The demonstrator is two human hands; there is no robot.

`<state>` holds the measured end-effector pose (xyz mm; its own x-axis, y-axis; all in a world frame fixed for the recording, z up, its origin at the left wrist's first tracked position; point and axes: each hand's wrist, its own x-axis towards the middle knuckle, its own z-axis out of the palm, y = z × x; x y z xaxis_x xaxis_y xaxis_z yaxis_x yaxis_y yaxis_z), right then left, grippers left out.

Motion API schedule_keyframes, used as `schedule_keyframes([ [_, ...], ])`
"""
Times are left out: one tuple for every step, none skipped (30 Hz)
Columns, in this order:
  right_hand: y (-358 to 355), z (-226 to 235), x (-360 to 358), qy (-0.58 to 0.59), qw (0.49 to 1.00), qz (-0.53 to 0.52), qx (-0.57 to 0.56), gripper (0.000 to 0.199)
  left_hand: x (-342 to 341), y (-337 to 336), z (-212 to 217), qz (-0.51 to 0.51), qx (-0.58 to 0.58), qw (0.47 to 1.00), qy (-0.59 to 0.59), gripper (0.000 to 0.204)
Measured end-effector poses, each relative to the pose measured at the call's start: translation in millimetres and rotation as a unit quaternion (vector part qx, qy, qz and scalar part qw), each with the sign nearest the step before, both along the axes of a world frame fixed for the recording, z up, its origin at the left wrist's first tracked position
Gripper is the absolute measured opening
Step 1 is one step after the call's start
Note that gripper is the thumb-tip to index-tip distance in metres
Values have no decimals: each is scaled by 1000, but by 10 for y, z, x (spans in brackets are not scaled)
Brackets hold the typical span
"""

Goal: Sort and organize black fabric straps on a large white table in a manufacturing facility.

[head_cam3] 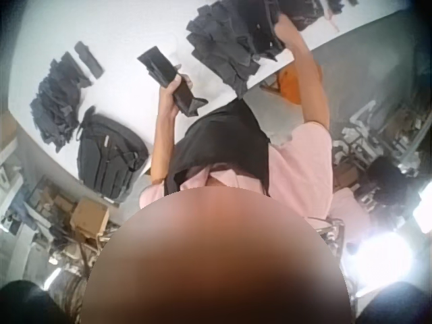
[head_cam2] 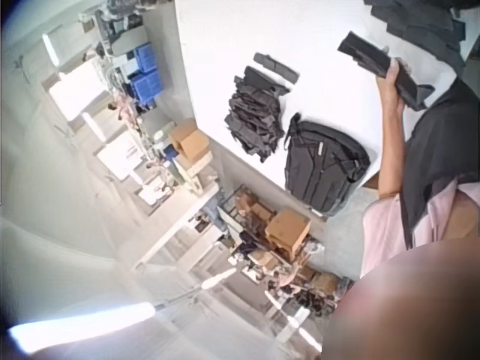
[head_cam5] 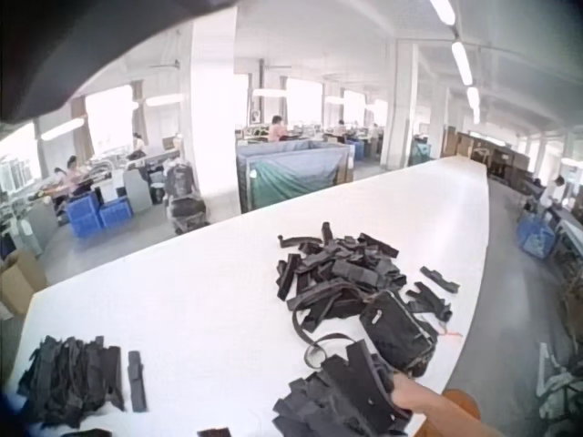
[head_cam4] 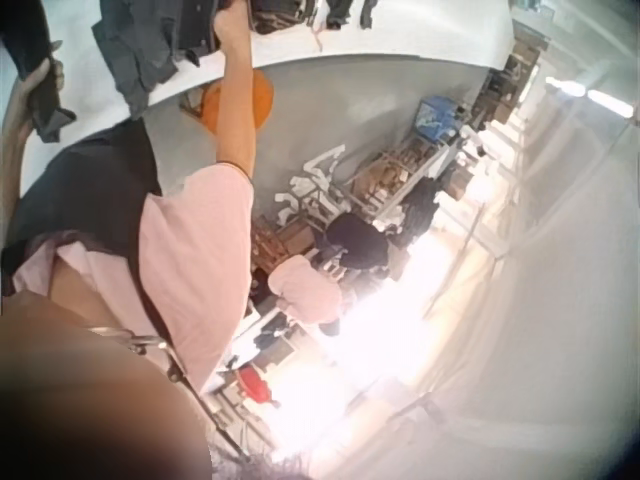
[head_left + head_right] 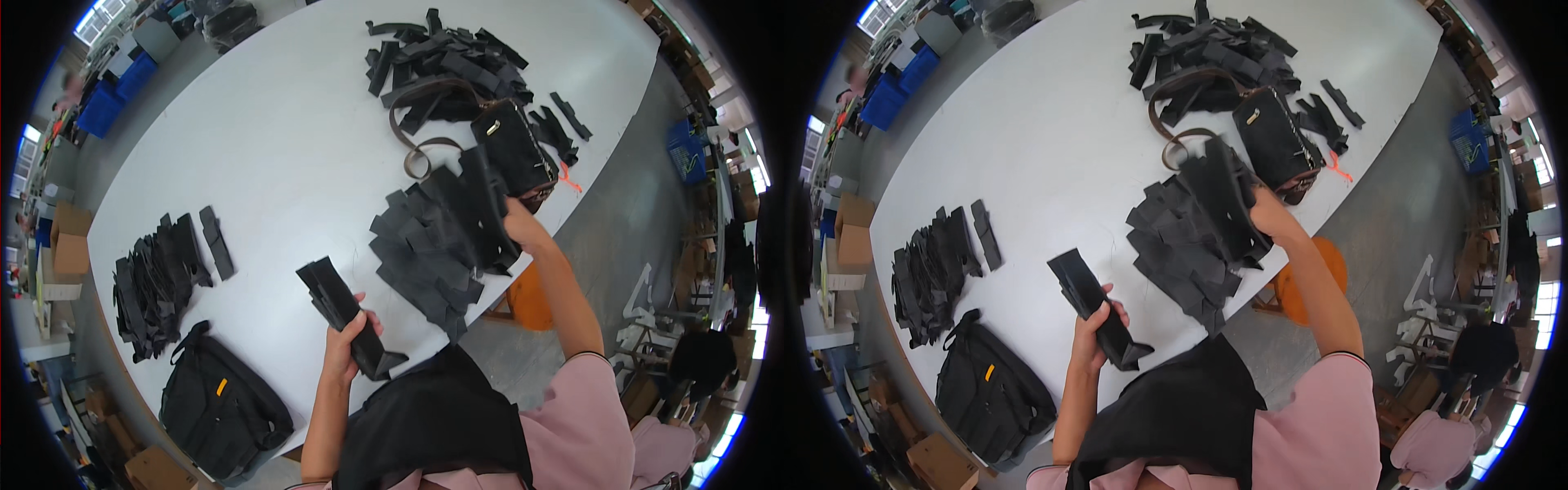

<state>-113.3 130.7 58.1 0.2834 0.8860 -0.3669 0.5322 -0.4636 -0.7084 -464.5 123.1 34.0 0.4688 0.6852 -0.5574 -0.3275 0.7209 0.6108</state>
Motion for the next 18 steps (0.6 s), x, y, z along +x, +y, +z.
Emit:
schedule_keyframes([
  [-68, 177, -192, 210, 971, -105, 47, 30, -1, -19, 1, 6, 19, 1000, 11, 57],
  [-96, 63, -228, -28, 994, -80, 63, 30, 100, 8, 19, 8, 27, 999, 22, 61],
  [-176, -129, -479, -115, 991, -54, 52, 29, 139, -11, 7, -8, 31, 999, 27, 67],
  [-230, -257, -827, -134, 986, -34, 97, 33, 230, -33, -39, 1, 64, 998, 25, 71],
  [-159, 79, -1295, -59, 995, 47, -61, 36, 222, -75, -146, 17, 91, 995, 31, 76],
  [-288, -107, -1631, -107, 990, 89, -12, 36, 267, -76, -181, -33, 94, 995, 30, 75],
  [-356, -74, -2012, -71, 991, 112, -8, 31, 228, -71, -217, -39, 93, 995, 27, 75],
  [-428, -206, -2203, -69, 988, 131, 36, 35, 132, -57, -234, -41, 69, 997, 23, 71],
  [-454, -352, -2272, -68, 983, 149, 80, 40, 70, -32, -252, -44, 46, 998, 17, 67],
  [-483, -383, -2265, -67, 984, 148, 78, 40, 13, -61, -247, -6, 58, 997, 43, 55],
  [-530, -401, -2216, -14, 969, 212, 127, 47, -69, -78, -295, -8, 56, 997, 43, 55],
  [-583, -407, -2140, 39, 945, 274, 176, 54, -169, -83, -375, 32, 11, 997, 64, 52],
  [-450, 2, -1913, 308, 909, 273, -64, 64, -263, -86, -446, 77, -35, 993, 82, 49],
  [-434, 22, -1706, 369, 888, 271, -35, 63, -299, -98, -434, 89, -61, 992, 69, 38],
  [-426, 36, -1513, 428, 863, 267, -6, 62, -363, -110, -478, 87, -63, 992, 68, 38],
  [-377, 48, -1292, 332, 917, 222, 13, 60, -465, -141, -522, 68, -55, 996, 26, 37],
  [-320, 45, -1076, 232, 956, 176, 31, 58, -533, -168, -550, 49, -46, 998, -15, 36],
  [-302, -35, -850, 7, 979, 145, 142, 54, -458, -162, -442, 51, -45, 998, -3, 37],
])
